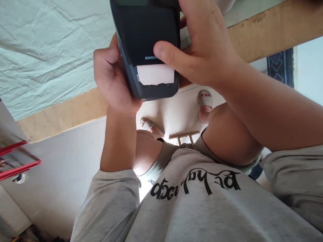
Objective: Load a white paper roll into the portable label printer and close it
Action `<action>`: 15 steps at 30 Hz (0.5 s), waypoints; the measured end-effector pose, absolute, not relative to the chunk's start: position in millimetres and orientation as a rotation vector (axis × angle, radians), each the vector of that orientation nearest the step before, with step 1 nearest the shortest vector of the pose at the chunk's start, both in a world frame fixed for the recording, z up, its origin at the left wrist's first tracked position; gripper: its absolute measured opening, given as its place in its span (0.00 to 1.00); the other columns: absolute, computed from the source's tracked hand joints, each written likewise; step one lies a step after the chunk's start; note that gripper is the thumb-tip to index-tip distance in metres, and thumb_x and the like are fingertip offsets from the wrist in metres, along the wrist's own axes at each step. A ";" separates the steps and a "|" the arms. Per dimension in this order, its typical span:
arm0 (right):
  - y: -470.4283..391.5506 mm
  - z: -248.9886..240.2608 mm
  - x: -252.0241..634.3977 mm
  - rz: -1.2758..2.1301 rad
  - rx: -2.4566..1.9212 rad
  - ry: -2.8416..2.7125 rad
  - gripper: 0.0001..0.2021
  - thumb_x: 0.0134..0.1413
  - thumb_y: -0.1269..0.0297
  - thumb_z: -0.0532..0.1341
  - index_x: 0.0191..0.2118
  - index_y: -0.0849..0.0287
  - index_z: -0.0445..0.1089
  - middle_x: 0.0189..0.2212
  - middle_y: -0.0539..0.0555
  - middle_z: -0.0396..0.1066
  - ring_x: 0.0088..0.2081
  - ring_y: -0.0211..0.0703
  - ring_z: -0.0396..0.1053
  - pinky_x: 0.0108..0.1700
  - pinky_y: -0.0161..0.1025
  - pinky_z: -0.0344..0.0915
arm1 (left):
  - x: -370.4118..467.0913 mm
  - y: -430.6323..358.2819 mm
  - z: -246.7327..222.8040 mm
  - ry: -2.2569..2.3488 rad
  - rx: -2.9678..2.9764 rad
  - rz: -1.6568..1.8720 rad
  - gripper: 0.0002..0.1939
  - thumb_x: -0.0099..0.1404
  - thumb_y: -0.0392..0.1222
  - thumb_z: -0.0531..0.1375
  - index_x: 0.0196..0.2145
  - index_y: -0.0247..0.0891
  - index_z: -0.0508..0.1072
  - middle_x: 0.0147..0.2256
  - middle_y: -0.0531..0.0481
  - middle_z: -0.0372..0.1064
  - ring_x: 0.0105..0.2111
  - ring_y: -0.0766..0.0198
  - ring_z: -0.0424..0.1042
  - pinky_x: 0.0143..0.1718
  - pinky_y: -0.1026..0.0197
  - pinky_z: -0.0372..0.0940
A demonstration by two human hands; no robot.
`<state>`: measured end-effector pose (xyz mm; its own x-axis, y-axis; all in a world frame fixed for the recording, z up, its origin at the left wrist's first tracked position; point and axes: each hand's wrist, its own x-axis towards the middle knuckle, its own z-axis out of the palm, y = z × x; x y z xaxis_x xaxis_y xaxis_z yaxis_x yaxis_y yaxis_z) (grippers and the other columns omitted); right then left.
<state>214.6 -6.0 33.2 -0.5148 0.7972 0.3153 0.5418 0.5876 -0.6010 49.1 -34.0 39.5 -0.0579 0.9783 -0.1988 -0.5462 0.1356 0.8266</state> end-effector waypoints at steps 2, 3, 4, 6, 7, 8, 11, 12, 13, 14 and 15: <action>-7.3 34.2 213.9 0.538 -1.017 -2.269 0.35 0.56 0.56 0.37 0.63 0.74 0.53 0.58 0.51 0.57 0.62 0.24 0.55 0.70 0.20 0.49 | 45.3 -32.3 35.8 0.804 0.677 1.377 0.09 0.61 0.32 0.43 0.24 0.35 0.56 0.26 0.51 0.48 0.29 0.71 0.60 0.41 0.64 0.66; -7.4 34.2 213.7 0.531 -1.012 -2.275 0.35 0.56 0.55 0.37 0.63 0.73 0.53 0.58 0.51 0.57 0.62 0.24 0.55 0.70 0.20 0.49 | 43.6 -31.8 34.0 0.771 0.698 1.370 0.10 0.61 0.32 0.43 0.23 0.35 0.57 0.26 0.51 0.46 0.29 0.71 0.57 0.39 0.65 0.65; -7.2 34.2 213.7 0.527 -1.009 -2.284 0.35 0.57 0.54 0.38 0.63 0.73 0.53 0.58 0.50 0.56 0.62 0.23 0.55 0.69 0.19 0.49 | 42.3 -31.4 32.4 0.775 0.702 1.364 0.11 0.61 0.31 0.43 0.23 0.36 0.57 0.26 0.51 0.44 0.28 0.71 0.56 0.38 0.65 0.64; -6.3 33.6 214.1 0.519 -0.986 -2.310 0.35 0.57 0.53 0.39 0.64 0.73 0.52 0.58 0.50 0.55 0.62 0.22 0.54 0.69 0.18 0.48 | 40.8 -30.5 30.0 0.775 0.707 1.378 0.13 0.61 0.30 0.43 0.21 0.36 0.58 0.27 0.51 0.42 0.28 0.70 0.53 0.36 0.65 0.63; -5.8 33.2 214.3 0.525 -0.972 -2.321 0.35 0.57 0.53 0.39 0.64 0.74 0.52 0.58 0.50 0.55 0.62 0.22 0.53 0.69 0.17 0.48 | 40.5 -29.7 29.1 0.767 0.715 1.398 0.13 0.61 0.30 0.43 0.21 0.37 0.58 0.26 0.51 0.41 0.27 0.71 0.52 0.35 0.65 0.62; -5.1 32.6 214.5 0.531 -0.962 -2.329 0.35 0.57 0.53 0.40 0.63 0.75 0.51 0.58 0.50 0.55 0.63 0.22 0.53 0.69 0.17 0.47 | 40.2 -28.8 28.4 0.762 0.722 1.417 0.13 0.60 0.29 0.44 0.20 0.37 0.58 0.26 0.51 0.40 0.26 0.71 0.51 0.33 0.66 0.61; -2.0 30.8 216.0 0.560 -0.941 -2.355 0.36 0.56 0.54 0.41 0.63 0.78 0.49 0.59 0.52 0.54 0.64 0.22 0.52 0.69 0.16 0.44 | 39.2 -25.6 26.9 0.794 0.726 1.408 0.12 0.58 0.28 0.45 0.20 0.36 0.60 0.24 0.51 0.42 0.25 0.71 0.51 0.28 0.66 0.59; -0.5 30.6 217.3 0.572 -0.928 -2.368 0.36 0.55 0.55 0.42 0.64 0.78 0.49 0.59 0.51 0.54 0.64 0.21 0.52 0.69 0.15 0.44 | 38.8 -24.8 26.7 0.812 0.721 1.393 0.12 0.57 0.28 0.45 0.20 0.37 0.60 0.24 0.51 0.42 0.25 0.71 0.51 0.26 0.67 0.58; 1.0 31.0 219.1 0.571 -0.910 -2.383 0.36 0.54 0.56 0.42 0.64 0.78 0.48 0.60 0.50 0.54 0.63 0.21 0.52 0.68 0.14 0.44 | 38.7 -24.2 26.7 0.825 0.716 1.383 0.12 0.57 0.28 0.45 0.20 0.37 0.59 0.25 0.51 0.41 0.25 0.72 0.52 0.25 0.68 0.57; 2.2 32.2 221.2 0.556 -0.887 -2.397 0.36 0.52 0.58 0.41 0.63 0.77 0.50 0.60 0.49 0.54 0.62 0.20 0.53 0.66 0.13 0.45 | 38.8 -23.9 26.9 0.829 0.713 1.387 0.12 0.58 0.27 0.44 0.20 0.37 0.57 0.25 0.51 0.40 0.25 0.73 0.52 0.25 0.68 0.57; 2.9 34.6 223.4 0.539 -0.869 -2.402 0.36 0.50 0.58 0.39 0.62 0.75 0.53 0.60 0.46 0.55 0.62 0.19 0.54 0.65 0.11 0.46 | 39.2 -24.0 27.1 0.825 0.713 1.401 0.13 0.59 0.26 0.42 0.20 0.37 0.55 0.25 0.51 0.40 0.24 0.74 0.53 0.25 0.70 0.57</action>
<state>223.4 2.9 34.6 -0.6557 0.6752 0.3380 0.4660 0.7141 -0.5224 39.2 -24.0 27.1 -0.0093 0.9973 -0.0733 -0.5483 0.0562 0.8344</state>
